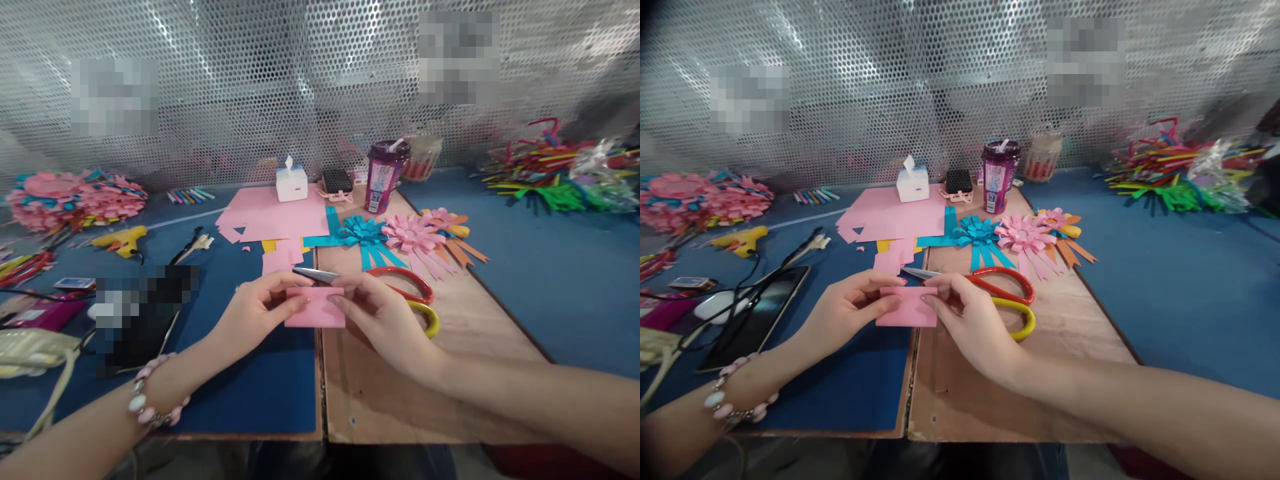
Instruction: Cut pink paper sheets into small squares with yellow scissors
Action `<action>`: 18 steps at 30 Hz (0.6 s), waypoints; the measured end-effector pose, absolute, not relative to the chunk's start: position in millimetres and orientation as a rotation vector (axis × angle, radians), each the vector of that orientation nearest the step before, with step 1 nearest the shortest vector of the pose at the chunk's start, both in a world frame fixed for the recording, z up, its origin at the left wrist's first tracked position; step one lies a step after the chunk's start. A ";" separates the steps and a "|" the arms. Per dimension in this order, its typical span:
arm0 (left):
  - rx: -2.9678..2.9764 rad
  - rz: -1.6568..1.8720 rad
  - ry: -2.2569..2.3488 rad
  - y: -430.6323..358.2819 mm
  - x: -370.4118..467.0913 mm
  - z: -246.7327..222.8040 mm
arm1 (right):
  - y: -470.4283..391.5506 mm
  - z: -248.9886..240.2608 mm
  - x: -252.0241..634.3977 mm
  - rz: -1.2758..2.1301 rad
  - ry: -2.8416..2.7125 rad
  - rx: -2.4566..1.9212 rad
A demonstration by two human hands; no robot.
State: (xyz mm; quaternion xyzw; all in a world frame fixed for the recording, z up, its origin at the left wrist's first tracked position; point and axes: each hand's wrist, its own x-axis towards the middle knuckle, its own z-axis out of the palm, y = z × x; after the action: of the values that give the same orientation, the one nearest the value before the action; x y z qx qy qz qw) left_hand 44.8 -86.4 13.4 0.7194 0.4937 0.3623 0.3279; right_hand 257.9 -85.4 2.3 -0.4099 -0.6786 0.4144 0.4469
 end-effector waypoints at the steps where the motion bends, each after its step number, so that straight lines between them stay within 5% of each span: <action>1: 1.884 0.950 1.295 -86.5 44.9 13.6 | -85.4 2.5 257.6 1.028 -1.678 -1.014; 18: 1.858 0.942 1.303 -88.0 46.3 16.9 | -86.9 5.7 257.5 1.094 -1.639 -1.044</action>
State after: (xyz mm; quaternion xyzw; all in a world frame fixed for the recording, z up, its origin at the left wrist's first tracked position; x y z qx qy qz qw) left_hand 46.3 -88.0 16.9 0.7122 0.4997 0.3613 0.3356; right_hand 257.5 -86.9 5.7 -0.4205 -0.6598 0.4406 0.4402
